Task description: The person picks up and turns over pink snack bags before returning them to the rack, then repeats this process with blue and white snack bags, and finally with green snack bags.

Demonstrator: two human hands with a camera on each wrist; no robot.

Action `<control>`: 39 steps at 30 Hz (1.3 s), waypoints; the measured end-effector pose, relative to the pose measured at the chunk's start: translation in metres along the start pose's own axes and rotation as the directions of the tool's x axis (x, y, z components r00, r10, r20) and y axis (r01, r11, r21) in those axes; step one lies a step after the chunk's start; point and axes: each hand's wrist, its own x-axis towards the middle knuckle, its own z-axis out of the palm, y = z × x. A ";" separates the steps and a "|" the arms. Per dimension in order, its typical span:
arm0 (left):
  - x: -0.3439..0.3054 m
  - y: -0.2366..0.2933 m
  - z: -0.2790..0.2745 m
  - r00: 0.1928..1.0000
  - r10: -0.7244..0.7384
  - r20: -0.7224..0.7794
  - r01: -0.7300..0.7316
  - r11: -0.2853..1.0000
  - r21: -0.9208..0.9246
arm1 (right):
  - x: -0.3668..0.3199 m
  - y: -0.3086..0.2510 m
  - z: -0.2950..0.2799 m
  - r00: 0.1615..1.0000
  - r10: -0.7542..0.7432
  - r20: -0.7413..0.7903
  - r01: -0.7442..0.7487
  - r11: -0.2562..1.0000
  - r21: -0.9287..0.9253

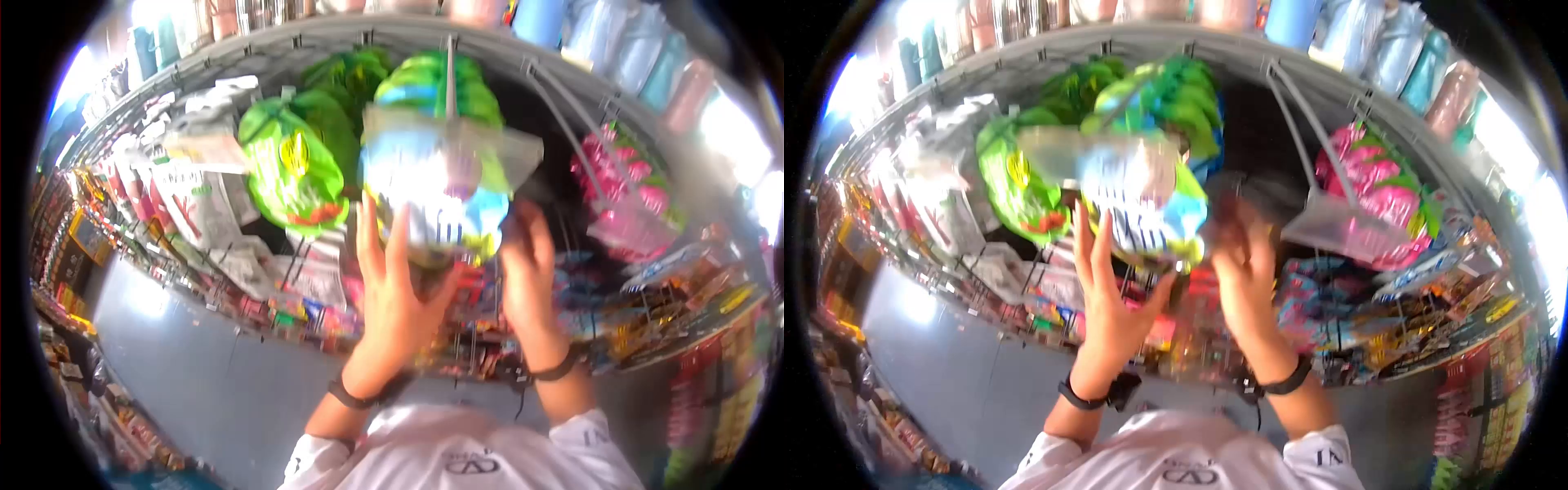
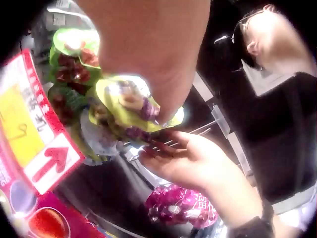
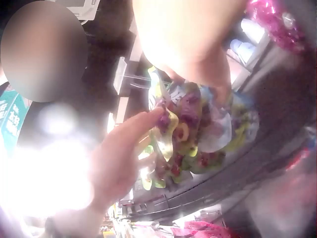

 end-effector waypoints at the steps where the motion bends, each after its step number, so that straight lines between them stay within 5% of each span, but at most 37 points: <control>1: 0.003 -0.002 0.003 1.000 0.006 0.016 -0.006 1.000 0.011 | 0.003 0.007 -0.001 1.000 0.011 0.014 -0.011 1.000 0.013; 10: -0.001 -0.008 0.004 0.999 0.033 -0.008 -0.034 0.996 -0.078 | 0.005 0.005 0.017 0.966 -0.063 0.249 0.081 0.995 -0.063; 15: -0.004 -0.010 -0.014 0.999 0.038 0.006 -0.035 0.967 -0.254 | 0.011 -0.005 0.027 0.974 0.024 0.226 -0.007 0.997 -0.079; 20: -0.007 -0.010 -0.033 0.989 0.127 -0.080 -0.125 0.992 0.033 | 0.007 -0.007 0.031 0.976 0.083 0.200 -0.035 0.971 -0.235; 30: -0.012 0.017 -0.048 0.963 0.244 -0.118 -0.220 0.958 0.183 | -0.005 -0.019 0.026 0.961 -0.024 0.276 0.077 0.981 -0.181; 39: -0.016 0.012 -0.077 0.928 0.358 -0.098 -0.310 0.893 0.327 | -0.023 -0.028 0.013 0.956 0.066 0.285 -0.021 0.987 -0.157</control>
